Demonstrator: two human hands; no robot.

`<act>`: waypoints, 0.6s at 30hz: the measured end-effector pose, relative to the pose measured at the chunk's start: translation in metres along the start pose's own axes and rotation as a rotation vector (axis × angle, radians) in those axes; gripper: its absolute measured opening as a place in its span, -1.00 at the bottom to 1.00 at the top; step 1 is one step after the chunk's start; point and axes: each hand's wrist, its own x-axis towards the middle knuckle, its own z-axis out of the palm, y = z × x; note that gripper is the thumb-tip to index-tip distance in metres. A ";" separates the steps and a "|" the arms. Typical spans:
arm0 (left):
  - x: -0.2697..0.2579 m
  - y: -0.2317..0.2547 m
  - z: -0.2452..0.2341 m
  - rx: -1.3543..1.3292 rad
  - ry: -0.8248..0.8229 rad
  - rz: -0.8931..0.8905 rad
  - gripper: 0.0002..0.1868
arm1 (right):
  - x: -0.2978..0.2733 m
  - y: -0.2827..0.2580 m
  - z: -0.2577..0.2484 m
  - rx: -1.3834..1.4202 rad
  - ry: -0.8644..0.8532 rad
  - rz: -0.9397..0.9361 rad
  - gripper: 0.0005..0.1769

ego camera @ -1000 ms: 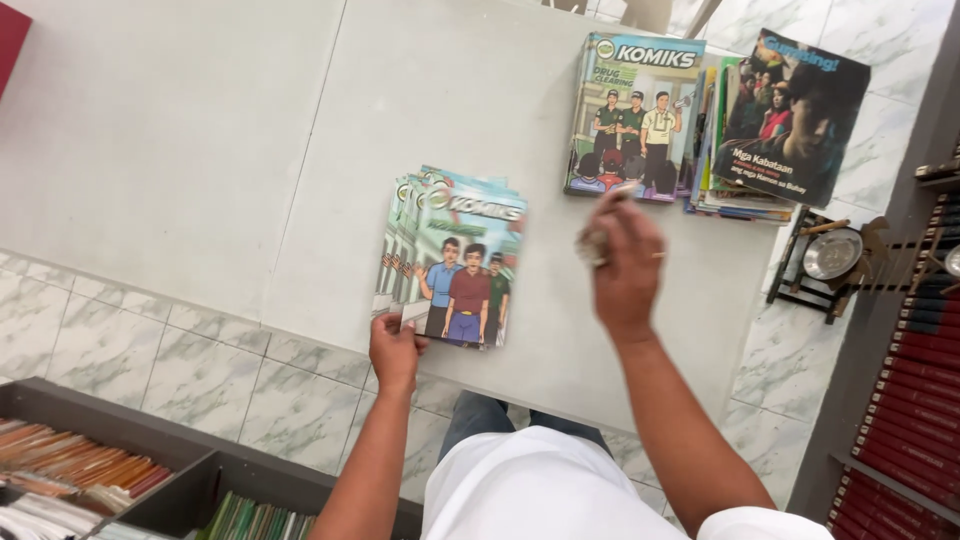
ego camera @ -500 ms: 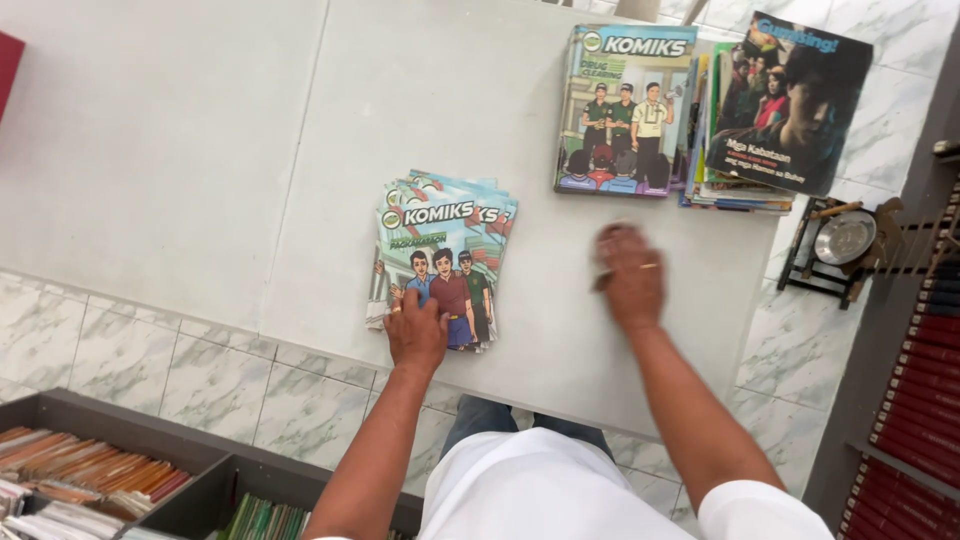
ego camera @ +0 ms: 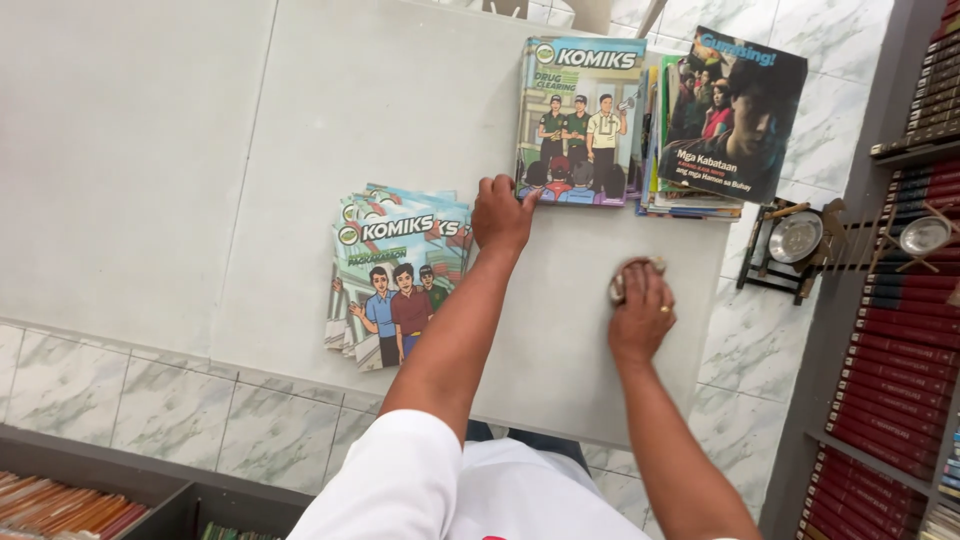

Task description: Cleaning and stacking comic books on a table in a library setting.

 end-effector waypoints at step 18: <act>0.016 0.028 0.005 0.082 0.056 -0.021 -0.82 | -0.023 0.002 0.025 -0.025 -0.129 0.179 -0.51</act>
